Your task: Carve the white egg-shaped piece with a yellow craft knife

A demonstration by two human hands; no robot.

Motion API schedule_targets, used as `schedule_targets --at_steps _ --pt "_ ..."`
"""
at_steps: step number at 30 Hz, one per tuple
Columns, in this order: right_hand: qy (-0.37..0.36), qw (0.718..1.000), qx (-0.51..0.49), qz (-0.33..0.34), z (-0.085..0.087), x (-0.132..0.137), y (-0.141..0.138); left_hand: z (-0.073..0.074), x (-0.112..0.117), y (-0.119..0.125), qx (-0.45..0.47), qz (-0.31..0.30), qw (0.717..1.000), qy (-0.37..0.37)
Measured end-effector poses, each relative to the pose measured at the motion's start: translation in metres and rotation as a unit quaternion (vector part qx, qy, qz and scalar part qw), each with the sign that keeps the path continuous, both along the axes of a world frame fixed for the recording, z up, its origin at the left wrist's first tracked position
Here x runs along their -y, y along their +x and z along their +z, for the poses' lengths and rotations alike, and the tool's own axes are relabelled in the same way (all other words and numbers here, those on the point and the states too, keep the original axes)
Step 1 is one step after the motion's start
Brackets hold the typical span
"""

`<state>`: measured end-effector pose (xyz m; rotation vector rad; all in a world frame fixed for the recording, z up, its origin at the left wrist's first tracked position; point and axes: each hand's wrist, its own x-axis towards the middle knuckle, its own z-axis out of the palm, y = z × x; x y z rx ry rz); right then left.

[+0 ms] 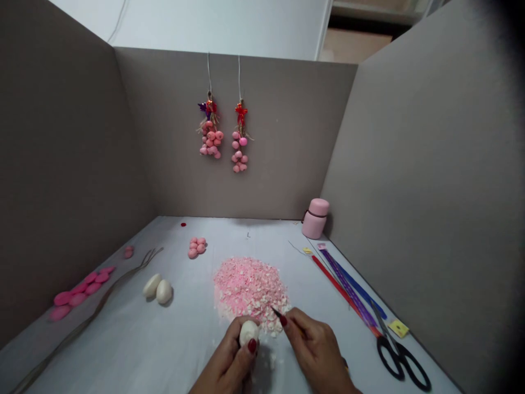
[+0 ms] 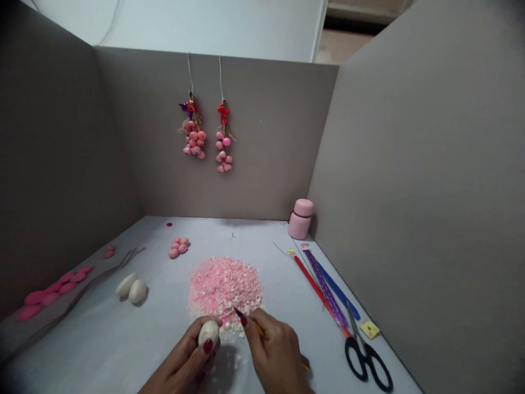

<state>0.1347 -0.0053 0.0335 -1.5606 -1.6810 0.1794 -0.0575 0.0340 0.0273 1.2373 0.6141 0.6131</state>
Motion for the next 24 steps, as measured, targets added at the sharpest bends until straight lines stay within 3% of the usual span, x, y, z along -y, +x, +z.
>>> schedule_targets --at_steps 4,9,12,18,24 --pt "0.024 0.997 0.055 0.056 -0.001 0.005 -0.009 -0.013 -0.001 0.001 0.08 0.028 0.995 -0.057" --pt "0.064 0.984 0.138 0.098 -0.007 0.006 -0.013 -0.021 0.001 0.003 0.082 0.02 0.992 -0.094" --pt "0.065 0.98 0.159 0.096 -0.009 0.005 -0.013 -0.013 0.001 0.002 0.088 0.019 0.993 -0.079" --pt "0.076 0.977 0.18 0.083 -0.009 0.006 -0.012 0.012 -0.001 -0.003 0.003 -0.012 1.0 0.025" --pt "0.066 0.978 0.186 0.059 -0.012 0.007 -0.01 0.008 -0.002 -0.001 0.025 -0.038 0.998 0.031"
